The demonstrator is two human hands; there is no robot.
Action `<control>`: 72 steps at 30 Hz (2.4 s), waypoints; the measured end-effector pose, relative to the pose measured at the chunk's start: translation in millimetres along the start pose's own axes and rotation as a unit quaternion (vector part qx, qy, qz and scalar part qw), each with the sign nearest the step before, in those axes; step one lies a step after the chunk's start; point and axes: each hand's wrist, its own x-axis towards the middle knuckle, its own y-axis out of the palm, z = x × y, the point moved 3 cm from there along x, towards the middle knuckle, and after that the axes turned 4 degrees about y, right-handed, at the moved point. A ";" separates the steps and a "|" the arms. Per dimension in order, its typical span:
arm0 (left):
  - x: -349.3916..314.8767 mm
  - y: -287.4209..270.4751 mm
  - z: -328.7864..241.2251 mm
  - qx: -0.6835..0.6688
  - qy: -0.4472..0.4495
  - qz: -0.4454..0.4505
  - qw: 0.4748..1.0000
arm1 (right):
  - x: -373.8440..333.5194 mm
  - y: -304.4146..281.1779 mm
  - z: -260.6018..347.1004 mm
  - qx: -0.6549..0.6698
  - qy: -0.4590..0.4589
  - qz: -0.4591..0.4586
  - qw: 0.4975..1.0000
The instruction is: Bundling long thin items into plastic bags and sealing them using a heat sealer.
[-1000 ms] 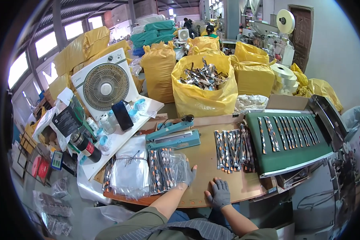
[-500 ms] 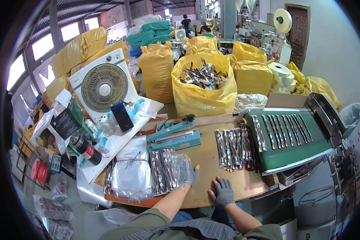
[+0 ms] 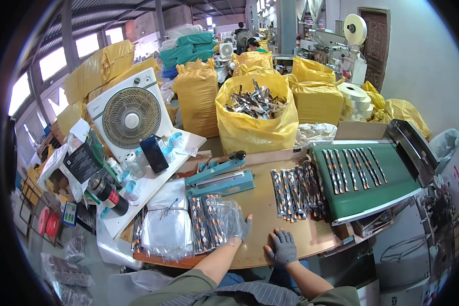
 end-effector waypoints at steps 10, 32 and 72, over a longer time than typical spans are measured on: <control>0.8 -1.0 1.8 0.043 0.011 -0.005 0.999 | 0.5 -2.8 -0.3 0.011 -0.001 -0.003 1.000; 8.1 -20.4 -17.7 0.022 0.013 0.015 1.000 | 132.7 -202.5 -244.6 0.041 0.288 -0.313 0.904; 70.9 -125.9 -79.8 -0.662 0.054 0.101 0.740 | 144.1 -91.3 12.5 0.700 0.040 0.020 0.713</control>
